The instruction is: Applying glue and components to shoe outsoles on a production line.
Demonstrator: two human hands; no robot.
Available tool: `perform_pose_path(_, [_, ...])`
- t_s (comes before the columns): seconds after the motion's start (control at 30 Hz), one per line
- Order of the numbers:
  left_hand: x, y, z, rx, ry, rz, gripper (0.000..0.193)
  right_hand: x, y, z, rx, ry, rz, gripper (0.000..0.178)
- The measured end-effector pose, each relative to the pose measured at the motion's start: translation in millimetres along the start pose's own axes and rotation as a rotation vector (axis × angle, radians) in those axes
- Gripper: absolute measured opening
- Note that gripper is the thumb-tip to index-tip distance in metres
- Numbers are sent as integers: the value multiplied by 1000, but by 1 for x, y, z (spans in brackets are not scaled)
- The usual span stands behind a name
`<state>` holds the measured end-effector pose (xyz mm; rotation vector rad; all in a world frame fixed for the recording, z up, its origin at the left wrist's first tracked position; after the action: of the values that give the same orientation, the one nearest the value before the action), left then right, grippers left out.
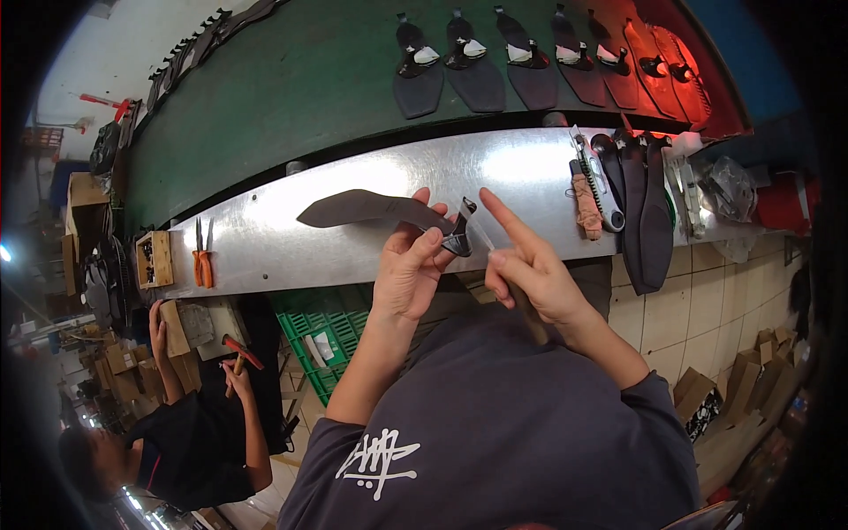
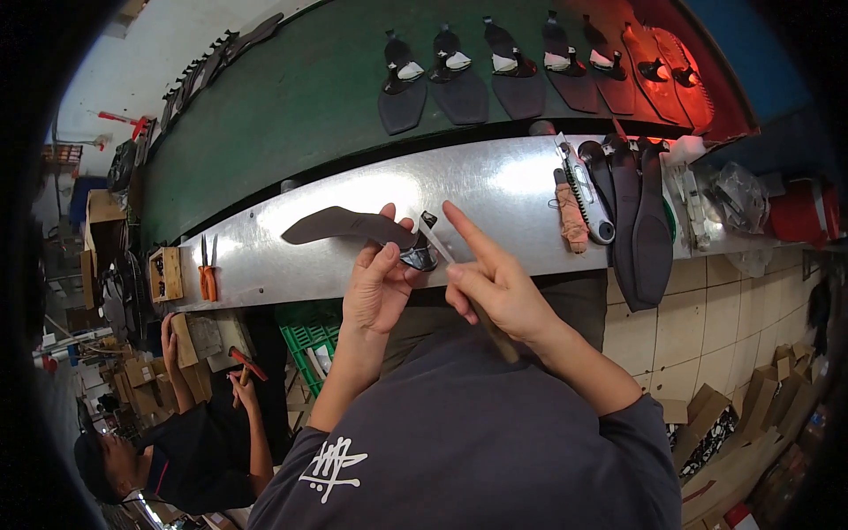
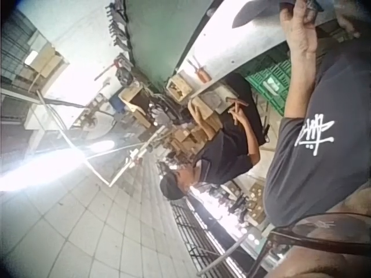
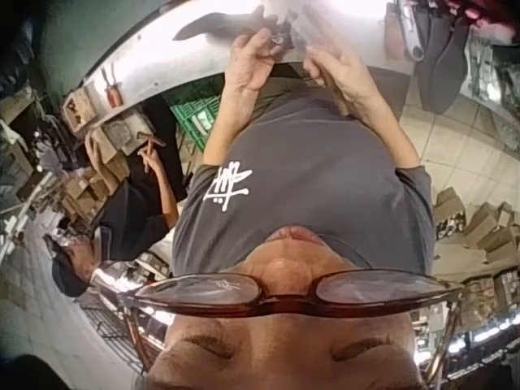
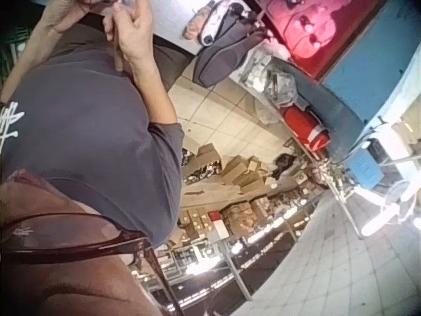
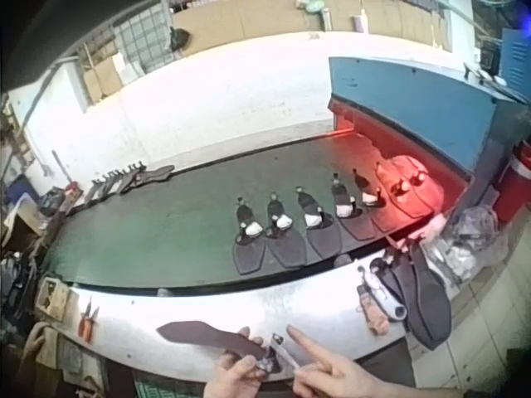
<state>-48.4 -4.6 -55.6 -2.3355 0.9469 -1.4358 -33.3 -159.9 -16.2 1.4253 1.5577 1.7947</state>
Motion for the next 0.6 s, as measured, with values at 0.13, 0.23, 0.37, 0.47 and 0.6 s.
perform_pose_path(0.13, [2,2,-3,60,7,37,69,13,-9,0,153,161,166,68])
perform_pose_path(0.23, [3,4,-3,85,-7,22,71,17,-13,1,181,157,199,65])
perform_pose_path(0.37, [4,7,-5,127,19,24,70,12,-21,0,147,99,245,58])
perform_pose_path(0.47, [4,7,-7,146,27,21,68,8,-26,-1,139,68,246,52])
perform_pose_path(0.6, [2,8,-8,131,8,43,65,5,-24,-1,109,34,204,45])
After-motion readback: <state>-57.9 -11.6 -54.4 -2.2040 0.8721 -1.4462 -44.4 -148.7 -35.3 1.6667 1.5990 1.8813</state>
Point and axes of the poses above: each hand's wrist, its own z-axis towards the middle knuckle, its own x-axis out of the palm, y = z × x, the point moved 6 cm from there along z, towards the middle knuckle, and after that the axes turned 8 degrees about -x, right-handed, at the moved point
